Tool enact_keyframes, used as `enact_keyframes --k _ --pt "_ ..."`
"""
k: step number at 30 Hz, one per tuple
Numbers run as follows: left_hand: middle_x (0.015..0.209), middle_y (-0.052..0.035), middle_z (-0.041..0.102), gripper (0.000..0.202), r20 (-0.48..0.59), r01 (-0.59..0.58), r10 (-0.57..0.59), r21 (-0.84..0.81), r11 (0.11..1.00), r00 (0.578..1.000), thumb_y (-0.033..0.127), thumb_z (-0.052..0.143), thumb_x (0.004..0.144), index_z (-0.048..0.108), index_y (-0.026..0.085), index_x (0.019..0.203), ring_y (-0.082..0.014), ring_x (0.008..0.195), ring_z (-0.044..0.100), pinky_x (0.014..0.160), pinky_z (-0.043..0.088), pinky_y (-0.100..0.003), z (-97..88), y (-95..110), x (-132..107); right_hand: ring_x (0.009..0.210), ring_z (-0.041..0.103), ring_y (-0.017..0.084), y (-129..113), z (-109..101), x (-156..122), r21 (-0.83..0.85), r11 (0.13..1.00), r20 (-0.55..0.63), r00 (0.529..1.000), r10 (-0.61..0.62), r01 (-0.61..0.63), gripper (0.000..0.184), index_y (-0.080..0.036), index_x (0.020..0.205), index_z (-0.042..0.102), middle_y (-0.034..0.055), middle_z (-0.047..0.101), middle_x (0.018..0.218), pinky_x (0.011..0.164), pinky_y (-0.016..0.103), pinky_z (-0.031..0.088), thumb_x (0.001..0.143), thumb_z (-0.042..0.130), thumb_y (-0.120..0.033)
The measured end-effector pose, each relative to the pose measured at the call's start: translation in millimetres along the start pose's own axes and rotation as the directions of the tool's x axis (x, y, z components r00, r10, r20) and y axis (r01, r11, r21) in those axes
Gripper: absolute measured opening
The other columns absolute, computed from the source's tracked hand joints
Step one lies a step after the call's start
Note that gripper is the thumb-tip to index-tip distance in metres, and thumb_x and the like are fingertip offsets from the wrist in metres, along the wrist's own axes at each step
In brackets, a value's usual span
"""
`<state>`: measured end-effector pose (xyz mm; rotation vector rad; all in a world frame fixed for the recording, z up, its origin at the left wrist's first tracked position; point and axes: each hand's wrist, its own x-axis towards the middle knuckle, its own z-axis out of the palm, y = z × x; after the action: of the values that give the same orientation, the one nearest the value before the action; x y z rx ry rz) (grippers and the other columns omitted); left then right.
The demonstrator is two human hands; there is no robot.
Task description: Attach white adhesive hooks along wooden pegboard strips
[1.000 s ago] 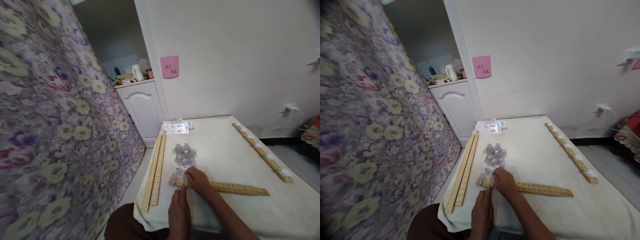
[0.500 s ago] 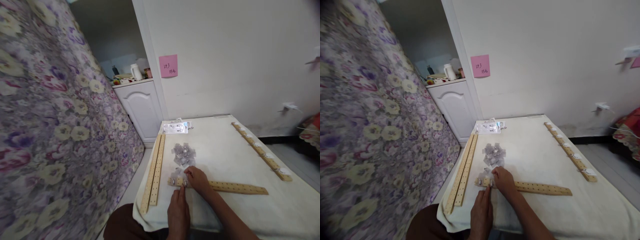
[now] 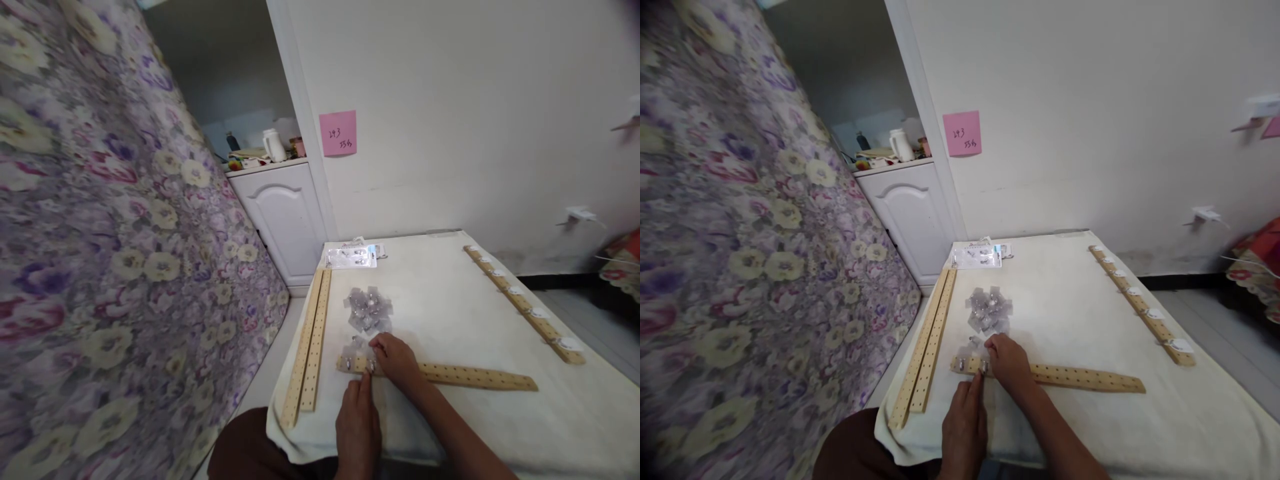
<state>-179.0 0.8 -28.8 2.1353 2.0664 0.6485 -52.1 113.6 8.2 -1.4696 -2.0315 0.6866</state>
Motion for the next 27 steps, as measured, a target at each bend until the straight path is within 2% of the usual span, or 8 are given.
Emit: enact_keyframes --k 7,13,18,27 --pt "0.106 -0.0098 0.056 0.059 0.013 0.005 -0.005 0.001 1.0 1.0 0.004 0.034 0.081 0.037 0.019 0.138 -0.0198 0.098 0.054 0.084 0.047 -0.029 -2.4 1.5 1.4 0.086 0.06 0.016 1.7 1.0 0.5 0.001 1.0 0.004 1.0 -0.005 0.005 0.021 -0.021 0.089 0.064 0.0021 0.067 0.092 0.075 0.024 0.039 0.082 0.044 -0.02" --pt "0.106 -0.0095 0.056 0.056 -0.003 0.0 0.0 0.023 1.0 1.0 0.005 0.035 0.081 0.041 0.018 0.136 -0.0191 0.098 0.054 0.084 0.047 -0.028 -1.7 0.9 0.7 0.079 0.06 0.015 2.7 0.4 -0.6 0.072 0.997 -0.009 0.999 -0.032 0.032 0.016 -0.02 0.088 0.063 0.0022 0.066 0.086 0.073 0.024 0.04 0.079 0.05 -0.025" --pt "0.107 -0.01 0.057 0.056 0.024 0.019 -0.019 0.031 0.999 1.0 0.004 0.035 0.081 0.041 0.016 0.136 -0.0193 0.1 0.054 0.086 0.046 -0.028 -3.7 2.2 1.2 0.079 0.06 0.016 -0.2 -3.6 -1.2 0.098 0.995 0.015 1.0 -0.014 0.013 0.021 -0.02 0.09 0.064 0.0028 0.066 0.089 0.073 0.024 0.041 0.072 0.06 -0.028" --pt "0.109 -0.0113 0.056 0.056 0.051 0.024 -0.027 0.055 0.998 0.998 0.005 0.033 0.082 0.04 0.015 0.137 -0.0206 0.101 0.054 0.087 0.046 -0.03 -4.7 3.4 2.1 0.081 0.06 0.016 -1.4 -4.4 0.2 0.108 0.994 0.042 0.999 0.007 -0.012 0.022 -0.02 0.09 0.065 0.0027 0.067 0.09 0.073 0.025 0.041 0.07 0.06 -0.027"
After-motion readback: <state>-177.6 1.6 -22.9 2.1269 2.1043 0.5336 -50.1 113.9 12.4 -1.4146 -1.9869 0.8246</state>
